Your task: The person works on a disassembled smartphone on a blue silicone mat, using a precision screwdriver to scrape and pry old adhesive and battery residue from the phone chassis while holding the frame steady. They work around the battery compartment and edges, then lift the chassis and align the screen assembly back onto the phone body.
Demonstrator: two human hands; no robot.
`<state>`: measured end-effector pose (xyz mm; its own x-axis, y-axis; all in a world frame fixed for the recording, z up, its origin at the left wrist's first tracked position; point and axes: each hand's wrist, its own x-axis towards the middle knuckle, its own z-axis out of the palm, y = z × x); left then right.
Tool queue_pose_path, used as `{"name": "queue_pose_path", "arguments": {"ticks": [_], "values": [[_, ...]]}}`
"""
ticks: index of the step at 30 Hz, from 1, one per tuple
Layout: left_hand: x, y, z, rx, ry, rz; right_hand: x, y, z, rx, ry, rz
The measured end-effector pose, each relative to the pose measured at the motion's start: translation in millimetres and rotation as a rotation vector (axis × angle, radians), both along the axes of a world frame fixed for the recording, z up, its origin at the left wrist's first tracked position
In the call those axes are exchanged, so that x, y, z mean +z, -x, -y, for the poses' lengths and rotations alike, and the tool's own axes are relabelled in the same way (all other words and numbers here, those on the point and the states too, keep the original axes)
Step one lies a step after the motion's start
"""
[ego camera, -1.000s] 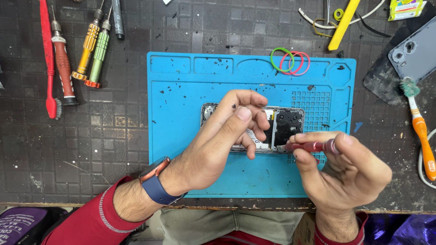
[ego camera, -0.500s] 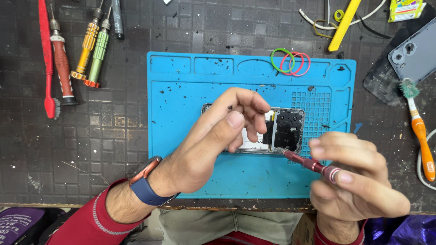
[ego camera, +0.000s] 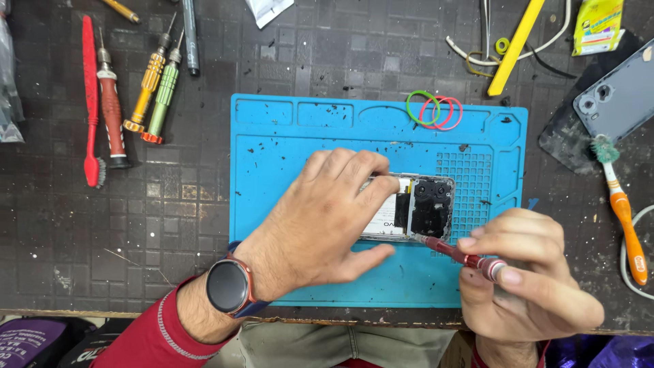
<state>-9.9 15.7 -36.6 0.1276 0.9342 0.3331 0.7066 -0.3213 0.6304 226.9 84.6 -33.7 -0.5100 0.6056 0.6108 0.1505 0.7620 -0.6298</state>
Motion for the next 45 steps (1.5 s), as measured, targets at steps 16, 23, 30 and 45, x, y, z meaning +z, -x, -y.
{"name": "queue_pose_path", "arguments": {"ticks": [16, 23, 30, 45], "values": [[-4.8, 1.6, -2.5, -0.017, 0.086, -0.017, -5.7, -11.0, 3.5, -0.078, -0.002, 0.077], [-6.7, 2.1, -2.4, -0.008, 0.082, -0.010, -3.4, -11.0, 1.4, -0.038, 0.061, 0.061], [-9.6, 0.9, -1.5, -0.015, 0.094, -0.008, -2.4, -11.7, 0.8, -0.067, 0.067, 0.128], [28.7, 84.7, 12.3, 0.451, 0.172, 0.069, -3.7, -10.2, -3.8, -0.044, -0.017, 0.097]]}}
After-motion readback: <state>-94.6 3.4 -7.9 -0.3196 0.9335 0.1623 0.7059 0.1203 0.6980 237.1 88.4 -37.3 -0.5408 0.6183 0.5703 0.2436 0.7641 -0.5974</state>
